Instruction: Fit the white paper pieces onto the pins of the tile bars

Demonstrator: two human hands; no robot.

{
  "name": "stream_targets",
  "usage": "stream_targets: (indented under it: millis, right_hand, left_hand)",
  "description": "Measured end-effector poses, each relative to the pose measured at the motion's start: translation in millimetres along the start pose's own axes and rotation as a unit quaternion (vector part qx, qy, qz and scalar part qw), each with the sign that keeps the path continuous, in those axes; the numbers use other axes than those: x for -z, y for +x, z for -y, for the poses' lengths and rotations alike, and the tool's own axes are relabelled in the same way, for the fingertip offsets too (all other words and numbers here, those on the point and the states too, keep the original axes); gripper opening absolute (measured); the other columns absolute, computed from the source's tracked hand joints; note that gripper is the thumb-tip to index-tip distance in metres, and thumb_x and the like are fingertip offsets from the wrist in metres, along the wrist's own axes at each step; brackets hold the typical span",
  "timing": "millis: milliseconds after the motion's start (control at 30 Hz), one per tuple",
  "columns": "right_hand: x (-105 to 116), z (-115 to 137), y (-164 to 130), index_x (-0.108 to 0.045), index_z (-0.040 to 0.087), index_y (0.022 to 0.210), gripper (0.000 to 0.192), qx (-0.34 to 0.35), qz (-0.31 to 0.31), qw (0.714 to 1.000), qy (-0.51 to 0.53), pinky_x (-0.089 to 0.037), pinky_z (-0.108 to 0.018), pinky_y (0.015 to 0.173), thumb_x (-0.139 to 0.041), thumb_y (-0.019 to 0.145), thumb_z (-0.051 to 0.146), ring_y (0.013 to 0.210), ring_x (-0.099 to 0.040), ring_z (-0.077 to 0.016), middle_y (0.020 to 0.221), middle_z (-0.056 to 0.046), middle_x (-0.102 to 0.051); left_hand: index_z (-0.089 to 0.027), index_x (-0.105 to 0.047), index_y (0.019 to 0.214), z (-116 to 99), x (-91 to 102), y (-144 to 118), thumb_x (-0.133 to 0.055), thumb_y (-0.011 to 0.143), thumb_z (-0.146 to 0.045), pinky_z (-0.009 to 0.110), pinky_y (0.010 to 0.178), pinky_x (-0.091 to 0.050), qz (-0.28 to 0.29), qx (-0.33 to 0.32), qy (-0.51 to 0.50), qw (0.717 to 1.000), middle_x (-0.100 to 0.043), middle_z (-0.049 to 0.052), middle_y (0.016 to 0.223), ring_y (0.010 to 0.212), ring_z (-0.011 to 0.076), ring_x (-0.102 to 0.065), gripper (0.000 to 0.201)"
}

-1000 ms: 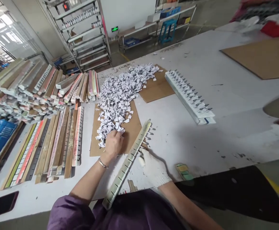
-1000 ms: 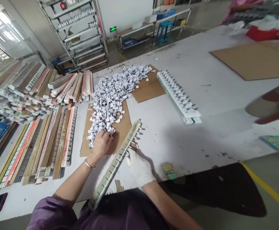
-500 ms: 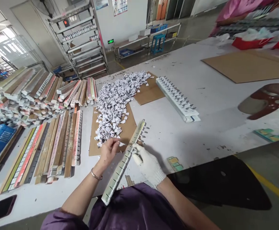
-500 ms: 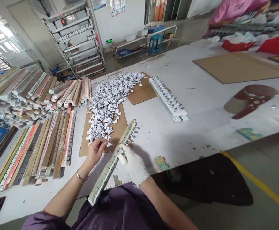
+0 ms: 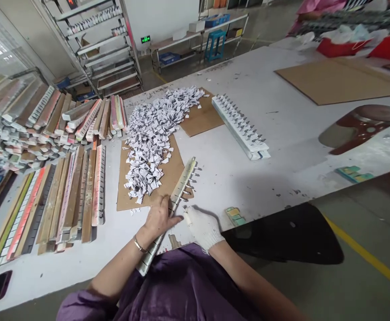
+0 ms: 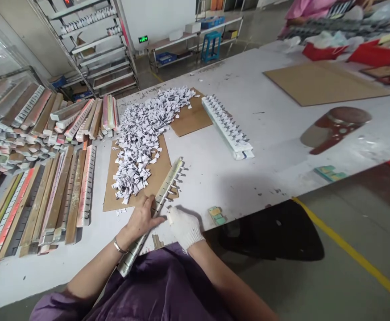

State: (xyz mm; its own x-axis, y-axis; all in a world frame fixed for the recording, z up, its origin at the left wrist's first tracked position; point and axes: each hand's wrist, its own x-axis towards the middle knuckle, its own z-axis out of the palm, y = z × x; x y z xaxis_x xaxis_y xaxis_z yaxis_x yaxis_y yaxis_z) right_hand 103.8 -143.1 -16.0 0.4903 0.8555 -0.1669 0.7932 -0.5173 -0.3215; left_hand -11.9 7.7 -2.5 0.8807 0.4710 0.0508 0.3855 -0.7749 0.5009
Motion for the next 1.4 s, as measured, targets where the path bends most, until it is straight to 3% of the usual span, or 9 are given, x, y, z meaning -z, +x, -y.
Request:
stream_targets:
  millis: [167,567,733,833,933,1000,1100,1233,1400]
  right_hand:
    - [-10,8,16,-0.068,0.016,0.097,0.029,0.009,-0.012,0.999,-0.030,-0.037,-0.031,0.059,-0.040,0.100,0.017,0.077,-0.073,-0.0261,0.087,-0.009,-0.075]
    - [-16,2,37,-0.070,0.016,0.095,0.020,0.065,0.016,0.997,-0.033,-0.038,-0.030,0.060,-0.050,0.094,0.019,0.077,-0.073,-0.0237,0.086,-0.012,-0.076]
    - [-10,5,36,-0.070,0.015,0.094,0.025,0.046,0.024,0.998,-0.030,-0.038,-0.031,0.058,-0.045,0.095,0.015,0.074,-0.073,-0.0242,0.082,-0.012,-0.075]
    - [-10,8,30,-0.070,0.016,0.099,0.026,0.033,0.020,0.999,-0.024,-0.041,-0.030,0.059,-0.045,0.097,0.017,0.075,-0.073,-0.0230,0.084,-0.010,-0.075]
    - [-11,7,24,-0.069,0.019,0.109,0.026,0.011,0.007,1.000,0.009,-0.046,-0.028,0.067,-0.046,0.099,0.023,0.082,-0.074,-0.0211,0.093,-0.007,-0.077]
    - [-13,4,22,-0.068,0.021,0.116,0.028,-0.007,0.002,0.999,0.051,-0.048,-0.028,0.073,-0.045,0.100,0.024,0.088,-0.074,-0.0206,0.100,-0.006,-0.077]
    - [-20,0,18,-0.065,0.022,0.125,0.032,-0.015,-0.009,0.995,0.102,-0.051,-0.030,0.078,-0.045,0.100,0.026,0.093,-0.074,-0.0228,0.109,-0.006,-0.077]
    - [-34,-4,11,-0.062,0.020,0.133,0.039,0.023,-0.055,0.988,0.146,-0.053,-0.034,0.089,-0.044,0.098,0.024,0.104,-0.073,-0.0247,0.125,-0.010,-0.073]
    - [-40,-4,8,-0.061,0.018,0.134,0.041,0.030,-0.089,0.979,0.182,-0.051,-0.036,0.102,-0.043,0.098,0.024,0.117,-0.068,-0.0244,0.130,-0.011,-0.070]
  left_hand:
    - [-0.014,-0.058,0.120,10,-9.7,4,-0.070,0.080,-0.028,0.046,0.100,-0.054,0.035,0.037,-0.016,0.999,-0.062,0.013,0.116,0.109,0.0305,-0.064,0.044]
    - [-0.013,-0.055,0.124,15,-21.9,0,-0.068,0.079,-0.029,0.049,0.102,-0.054,0.021,0.017,-0.028,0.999,-0.059,0.019,0.130,0.117,0.0340,-0.063,0.049]
    - [-0.014,-0.054,0.125,12,-23.5,-6,-0.068,0.079,-0.026,0.049,0.101,-0.055,0.010,0.022,-0.025,0.999,-0.058,0.018,0.130,0.117,0.0327,-0.063,0.050]
    - [-0.015,-0.056,0.123,10,-10.7,-3,-0.075,0.078,-0.032,0.044,0.093,-0.058,0.029,0.012,-0.039,0.999,-0.062,0.015,0.122,0.106,0.0291,-0.066,0.052]
    - [-0.017,-0.065,0.108,16,14.8,16,-0.071,0.087,-0.039,0.034,0.077,-0.057,0.032,0.001,-0.037,0.999,-0.067,0.008,0.100,0.087,0.0220,-0.066,0.031]
    - [-0.017,-0.068,0.104,25,32.6,39,-0.058,0.097,-0.032,0.032,0.076,-0.054,-0.016,0.032,0.044,0.998,-0.067,0.008,0.095,0.084,0.0204,-0.064,0.019]
    - [-0.015,-0.070,0.100,42,51.0,76,-0.051,0.098,-0.020,0.038,0.086,-0.049,-0.056,0.077,0.185,0.978,-0.067,0.013,0.097,0.092,0.0251,-0.062,0.020]
    - [-0.016,-0.071,0.076,58,60.8,104,-0.058,0.092,-0.017,0.040,0.092,-0.045,-0.009,0.055,0.209,0.976,-0.066,0.011,0.082,0.088,0.0258,-0.061,0.020]
    - [-0.020,-0.074,0.089,63,70.6,104,-0.062,0.085,-0.009,0.035,0.091,-0.045,0.033,0.021,0.196,0.980,-0.068,0.008,0.085,0.090,0.0240,-0.062,0.017]
